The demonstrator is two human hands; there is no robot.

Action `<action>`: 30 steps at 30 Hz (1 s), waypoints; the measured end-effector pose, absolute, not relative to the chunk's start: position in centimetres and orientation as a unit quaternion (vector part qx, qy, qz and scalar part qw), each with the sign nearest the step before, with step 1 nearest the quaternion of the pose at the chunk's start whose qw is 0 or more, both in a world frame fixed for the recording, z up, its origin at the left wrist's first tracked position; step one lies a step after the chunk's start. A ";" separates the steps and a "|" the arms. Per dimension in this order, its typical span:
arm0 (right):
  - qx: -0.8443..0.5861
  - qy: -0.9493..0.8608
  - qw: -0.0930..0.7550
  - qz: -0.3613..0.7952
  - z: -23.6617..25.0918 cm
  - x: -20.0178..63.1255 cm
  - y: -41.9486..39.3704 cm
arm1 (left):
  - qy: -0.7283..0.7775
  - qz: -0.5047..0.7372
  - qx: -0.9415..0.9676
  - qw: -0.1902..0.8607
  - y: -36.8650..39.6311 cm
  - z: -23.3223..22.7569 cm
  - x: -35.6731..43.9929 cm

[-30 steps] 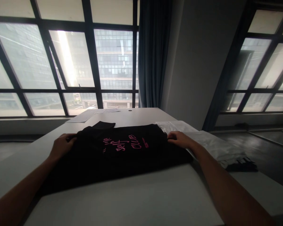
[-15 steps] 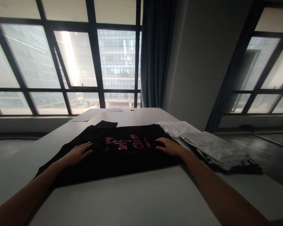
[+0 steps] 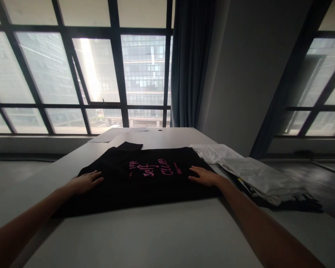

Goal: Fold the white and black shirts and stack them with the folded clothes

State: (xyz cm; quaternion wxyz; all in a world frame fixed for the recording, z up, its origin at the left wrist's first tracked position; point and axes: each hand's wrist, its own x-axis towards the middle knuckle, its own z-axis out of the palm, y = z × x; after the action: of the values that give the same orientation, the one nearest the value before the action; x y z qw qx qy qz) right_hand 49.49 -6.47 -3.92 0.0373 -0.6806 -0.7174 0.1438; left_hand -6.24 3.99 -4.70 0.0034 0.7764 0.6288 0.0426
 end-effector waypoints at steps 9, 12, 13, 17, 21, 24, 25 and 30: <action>-0.690 -0.713 0.050 0.119 -3.6 48.7 -7.2 | 0.538 0.004 0.842 0.041 8.6 0.0 2.1; -0.690 -0.712 0.055 0.119 -3.6 48.6 -7.4 | 0.518 -0.026 0.852 0.069 10.1 0.6 2.3; -0.690 -0.712 0.055 0.120 -3.6 48.6 -7.4 | 0.512 -0.038 0.855 0.077 10.5 1.1 2.1; -0.686 -0.716 0.051 0.121 -3.7 48.7 -7.3 | 0.498 -0.038 0.863 0.078 11.5 4.0 1.2; -0.685 -0.718 0.041 0.117 -3.8 48.8 -7.2 | 0.513 0.075 0.851 -0.077 10.4 4.8 1.8; -0.682 -0.721 0.040 0.119 -3.8 48.8 -7.2 | 0.558 0.069 0.815 -0.138 8.5 3.0 2.1; -0.681 -0.722 0.042 0.119 -3.8 48.9 -7.2 | 0.573 0.051 0.809 -0.124 7.8 2.3 1.9; -0.663 -0.740 0.081 0.076 -3.4 49.4 -7.0 | 0.627 -0.017 0.778 -0.002 4.7 -0.1 -3.2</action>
State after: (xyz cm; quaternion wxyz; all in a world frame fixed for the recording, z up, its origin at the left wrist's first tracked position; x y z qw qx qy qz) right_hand 49.38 -7.01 -3.36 0.0809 -0.6635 -0.7399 0.0761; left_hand -3.21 4.75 -0.09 -0.0022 0.7784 0.6275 -0.0173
